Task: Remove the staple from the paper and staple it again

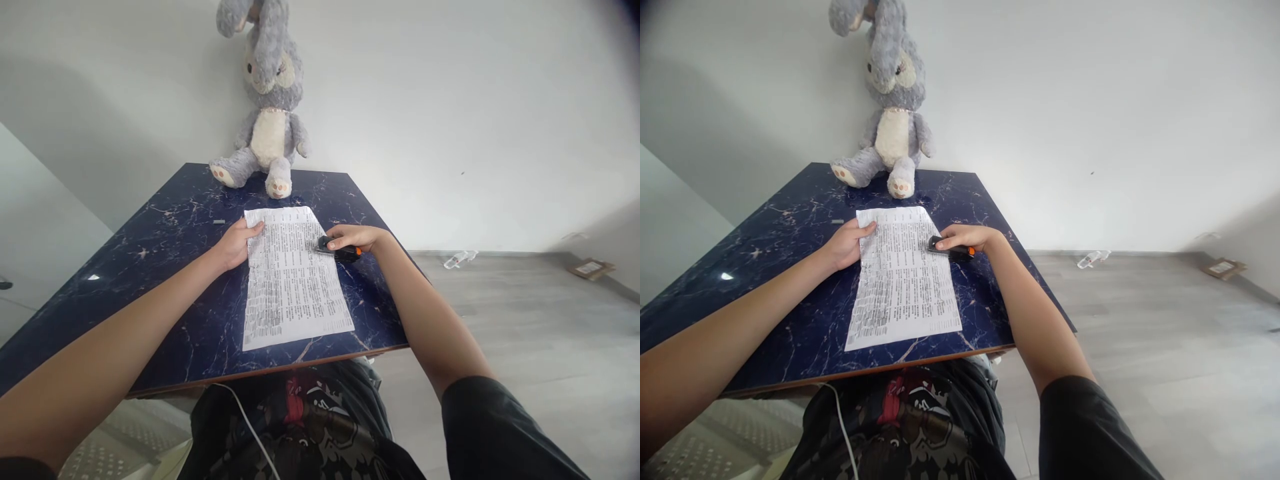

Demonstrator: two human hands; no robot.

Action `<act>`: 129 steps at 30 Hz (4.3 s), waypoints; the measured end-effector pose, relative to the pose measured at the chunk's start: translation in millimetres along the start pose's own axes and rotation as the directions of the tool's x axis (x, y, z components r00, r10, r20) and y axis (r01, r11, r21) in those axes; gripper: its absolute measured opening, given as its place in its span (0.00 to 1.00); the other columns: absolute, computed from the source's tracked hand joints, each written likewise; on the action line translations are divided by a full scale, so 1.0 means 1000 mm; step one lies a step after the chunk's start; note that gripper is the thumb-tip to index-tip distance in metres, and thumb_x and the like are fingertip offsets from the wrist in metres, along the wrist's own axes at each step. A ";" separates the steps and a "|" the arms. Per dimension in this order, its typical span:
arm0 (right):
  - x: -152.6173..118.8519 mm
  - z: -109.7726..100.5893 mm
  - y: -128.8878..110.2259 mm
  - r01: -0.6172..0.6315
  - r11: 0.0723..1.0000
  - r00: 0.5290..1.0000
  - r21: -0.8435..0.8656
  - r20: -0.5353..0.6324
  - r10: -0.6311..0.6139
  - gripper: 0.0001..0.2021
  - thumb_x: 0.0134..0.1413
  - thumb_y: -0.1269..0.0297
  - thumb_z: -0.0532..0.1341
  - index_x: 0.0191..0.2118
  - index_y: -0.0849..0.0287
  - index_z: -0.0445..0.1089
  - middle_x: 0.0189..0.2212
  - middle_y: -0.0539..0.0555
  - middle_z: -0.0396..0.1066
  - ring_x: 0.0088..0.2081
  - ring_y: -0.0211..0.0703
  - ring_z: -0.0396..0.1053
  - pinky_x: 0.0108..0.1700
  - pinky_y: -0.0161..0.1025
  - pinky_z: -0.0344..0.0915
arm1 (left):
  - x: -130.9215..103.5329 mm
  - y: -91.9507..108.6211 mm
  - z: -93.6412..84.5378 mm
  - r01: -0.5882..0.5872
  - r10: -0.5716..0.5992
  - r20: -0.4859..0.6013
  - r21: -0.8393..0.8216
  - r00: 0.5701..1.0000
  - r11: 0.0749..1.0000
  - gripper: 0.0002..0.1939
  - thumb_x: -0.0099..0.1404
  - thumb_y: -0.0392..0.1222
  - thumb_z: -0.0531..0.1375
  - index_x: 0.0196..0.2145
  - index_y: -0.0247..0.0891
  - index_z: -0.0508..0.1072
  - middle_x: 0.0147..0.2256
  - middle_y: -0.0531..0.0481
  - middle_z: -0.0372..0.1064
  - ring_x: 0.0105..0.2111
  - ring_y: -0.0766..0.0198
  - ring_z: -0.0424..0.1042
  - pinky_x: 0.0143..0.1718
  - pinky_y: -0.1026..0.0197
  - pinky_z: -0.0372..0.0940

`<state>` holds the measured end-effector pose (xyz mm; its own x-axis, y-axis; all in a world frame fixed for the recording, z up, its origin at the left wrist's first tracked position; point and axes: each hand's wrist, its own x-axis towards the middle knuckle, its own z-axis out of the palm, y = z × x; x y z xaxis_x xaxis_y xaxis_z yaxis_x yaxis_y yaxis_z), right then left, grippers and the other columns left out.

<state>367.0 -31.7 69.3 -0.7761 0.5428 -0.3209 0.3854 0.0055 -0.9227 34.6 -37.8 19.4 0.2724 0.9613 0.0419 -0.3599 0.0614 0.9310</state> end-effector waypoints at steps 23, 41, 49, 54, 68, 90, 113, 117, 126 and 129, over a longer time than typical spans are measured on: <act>0.001 0.003 -0.002 -0.076 0.995 0.995 0.061 -0.055 0.080 0.25 0.52 0.44 0.76 0.44 0.62 0.79 0.42 0.61 0.80 0.39 0.48 0.79 0.44 0.42 0.77 | -0.001 0.001 0.001 0.021 -0.022 -0.003 -0.020 1.000 1.000 0.18 0.65 0.36 0.68 0.52 0.34 0.78 0.48 0.37 0.80 0.52 0.43 0.79 0.57 0.39 0.73; -0.001 0.013 -0.012 -0.123 0.988 0.980 0.088 -0.144 0.135 0.27 0.54 0.41 0.74 0.43 0.64 0.82 0.38 0.62 0.80 0.38 0.50 0.78 0.45 0.41 0.77 | 0.001 -0.001 0.001 0.008 -0.008 -0.007 -0.024 1.000 1.000 0.16 0.65 0.35 0.68 0.50 0.33 0.78 0.46 0.39 0.80 0.51 0.45 0.79 0.58 0.40 0.72; 0.001 0.015 -0.016 -0.160 0.984 0.975 0.079 -0.143 0.170 0.24 0.53 0.46 0.75 0.45 0.62 0.81 0.46 0.62 0.79 0.40 0.51 0.78 0.44 0.45 0.77 | 0.001 -0.001 0.000 0.016 -0.016 -0.012 -0.007 1.000 1.000 0.15 0.65 0.35 0.68 0.50 0.33 0.78 0.47 0.39 0.80 0.51 0.45 0.79 0.58 0.39 0.71; 0.011 0.019 -0.016 -0.128 0.990 0.983 0.062 -0.123 0.134 0.23 0.50 0.49 0.78 0.45 0.61 0.81 0.47 0.60 0.79 0.41 0.49 0.78 0.44 0.43 0.77 | 0.003 -0.004 -0.002 0.005 -0.004 -0.034 0.024 0.999 1.000 0.17 0.64 0.37 0.68 0.50 0.33 0.78 0.47 0.38 0.80 0.50 0.44 0.79 0.57 0.38 0.72; -0.023 -0.012 -0.005 -0.269 0.963 0.906 0.026 -0.332 0.262 0.28 0.48 0.38 0.75 0.40 0.63 0.81 0.35 0.63 0.78 0.38 0.54 0.78 0.40 0.46 0.77 | 0.007 -0.008 -0.009 -0.187 0.331 0.017 0.852 0.944 0.489 0.18 0.65 0.40 0.65 0.53 0.37 0.73 0.49 0.39 0.77 0.51 0.44 0.76 0.59 0.37 0.67; 0.061 0.078 -0.024 0.076 0.679 0.918 -0.730 -0.214 -0.333 0.16 0.64 0.56 0.65 0.29 0.60 0.66 0.28 0.52 0.68 0.30 0.42 0.64 0.34 0.39 0.56 | 0.009 -0.023 -0.010 -0.426 0.197 0.385 0.710 0.902 0.562 0.21 0.56 0.28 0.58 0.44 0.44 0.81 0.54 0.42 0.76 0.60 0.46 0.69 0.70 0.42 0.52; 0.024 0.017 -0.006 0.235 0.932 0.966 -0.275 0.171 -0.193 0.29 0.54 0.51 0.75 0.57 0.60 0.74 0.50 0.58 0.75 0.46 0.48 0.73 0.47 0.40 0.70 | -0.005 -0.012 0.019 0.001 0.019 -0.164 0.121 0.986 0.993 0.26 0.74 0.63 0.57 0.39 0.35 0.79 0.47 0.34 0.81 0.52 0.49 0.79 0.61 0.49 0.67; 0.028 0.030 -0.014 0.291 0.843 0.954 -0.453 0.072 -0.291 0.32 0.60 0.48 0.71 0.64 0.57 0.69 0.57 0.60 0.71 0.49 0.49 0.71 0.47 0.40 0.69 | -0.005 -0.012 0.019 -0.013 0.031 -0.144 0.128 0.989 0.992 0.26 0.72 0.63 0.59 0.39 0.35 0.79 0.47 0.33 0.81 0.52 0.48 0.79 0.60 0.49 0.67; 0.054 0.074 -0.021 0.220 0.577 0.852 -0.787 -0.133 -0.507 0.22 0.52 0.79 0.62 0.54 0.60 0.69 0.49 0.58 0.73 0.45 0.50 0.72 0.45 0.43 0.70 | -0.003 -0.008 0.014 0.051 -0.052 -0.153 -0.013 0.987 0.999 0.22 0.74 0.58 0.58 0.39 0.36 0.78 0.51 0.34 0.79 0.55 0.50 0.77 0.60 0.50 0.68; 0.053 0.081 -0.025 -0.022 0.329 0.747 -0.944 -0.235 -0.622 0.32 0.52 0.86 0.56 0.63 0.59 0.65 0.59 0.61 0.68 0.53 0.54 0.70 0.49 0.46 0.71 | -0.001 -0.006 0.012 0.124 -0.136 -0.081 -0.144 0.987 0.982 0.20 0.75 0.56 0.58 0.37 0.37 0.78 0.47 0.35 0.79 0.51 0.49 0.78 0.59 0.46 0.69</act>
<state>275.7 -71.4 57.7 -0.7026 0.5992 0.3838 0.6153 0.7825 -0.0954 47.0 -42.4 17.6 0.2460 0.9624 -0.1147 -0.4479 0.2178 0.8672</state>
